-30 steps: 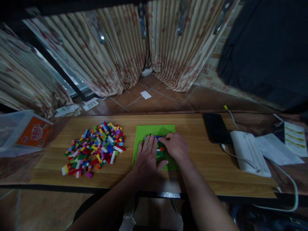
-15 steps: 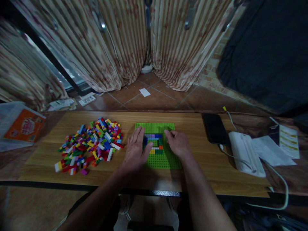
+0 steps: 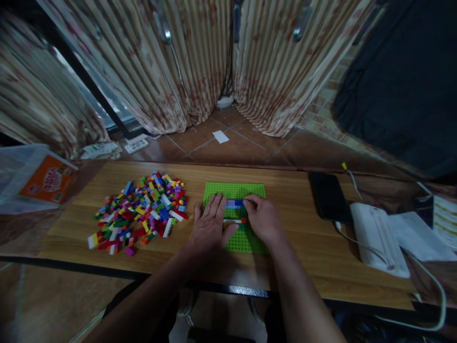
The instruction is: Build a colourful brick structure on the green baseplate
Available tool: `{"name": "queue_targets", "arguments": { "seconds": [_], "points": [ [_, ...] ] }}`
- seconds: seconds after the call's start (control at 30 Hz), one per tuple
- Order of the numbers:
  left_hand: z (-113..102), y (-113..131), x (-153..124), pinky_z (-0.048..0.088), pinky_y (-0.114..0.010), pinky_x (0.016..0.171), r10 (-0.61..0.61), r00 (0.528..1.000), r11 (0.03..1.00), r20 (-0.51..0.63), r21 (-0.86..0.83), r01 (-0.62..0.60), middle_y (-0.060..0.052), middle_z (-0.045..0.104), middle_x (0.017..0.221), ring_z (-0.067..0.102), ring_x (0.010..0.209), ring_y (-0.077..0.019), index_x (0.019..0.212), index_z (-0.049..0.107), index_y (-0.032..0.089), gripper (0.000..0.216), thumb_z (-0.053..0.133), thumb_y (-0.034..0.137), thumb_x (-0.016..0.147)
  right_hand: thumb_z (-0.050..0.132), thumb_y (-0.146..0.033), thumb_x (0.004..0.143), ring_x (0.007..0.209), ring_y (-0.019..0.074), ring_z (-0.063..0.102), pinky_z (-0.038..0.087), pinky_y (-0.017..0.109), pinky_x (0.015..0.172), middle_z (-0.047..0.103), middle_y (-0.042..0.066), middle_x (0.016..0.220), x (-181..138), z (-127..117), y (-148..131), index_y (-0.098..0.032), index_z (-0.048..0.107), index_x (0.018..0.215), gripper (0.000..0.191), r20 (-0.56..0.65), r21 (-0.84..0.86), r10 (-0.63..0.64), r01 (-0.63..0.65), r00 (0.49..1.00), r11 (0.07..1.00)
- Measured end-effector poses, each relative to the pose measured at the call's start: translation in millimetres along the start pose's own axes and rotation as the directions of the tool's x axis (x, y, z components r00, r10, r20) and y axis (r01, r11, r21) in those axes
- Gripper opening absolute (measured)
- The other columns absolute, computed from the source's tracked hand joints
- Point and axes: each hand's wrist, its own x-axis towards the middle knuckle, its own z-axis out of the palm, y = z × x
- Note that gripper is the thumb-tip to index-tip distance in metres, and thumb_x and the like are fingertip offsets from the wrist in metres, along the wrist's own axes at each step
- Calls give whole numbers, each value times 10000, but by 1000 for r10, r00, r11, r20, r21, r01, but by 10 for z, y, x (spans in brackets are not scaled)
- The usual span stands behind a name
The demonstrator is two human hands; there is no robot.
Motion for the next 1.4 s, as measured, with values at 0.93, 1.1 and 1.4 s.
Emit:
{"name": "queue_targets", "arguments": {
  "seconds": [0.93,1.1,1.4],
  "points": [
    [-60,9,2,227,-640,1157,-27,998,983,-64,-182,14,-186,428,1503,342,1410,-318,1453,367,92,605,405,414,942,440,-570,831,705,313,692,512,421,615,753,96,858,141,75,284,-244,700,963,437,52,-313,-1,17,999,950],
    [-106,75,-14,267,-641,1137,-61,997,980,-44,-194,52,-205,408,1507,338,1405,-344,1460,345,74,610,399,388,940,448,-569,836,643,315,686,502,428,570,750,112,823,156,85,311,-274,711,933,407,36,-331,-22,32,999,943],
    [-176,43,-1,336,-600,1107,-84,996,974,-30,-214,76,-182,495,1423,412,1338,-325,1441,364,101,620,467,379,897,403,-597,850,745,322,699,526,441,653,757,102,934,173,109,354,-259,702,1018,481,90,-351,-11,42,996,936]
  ]
}}
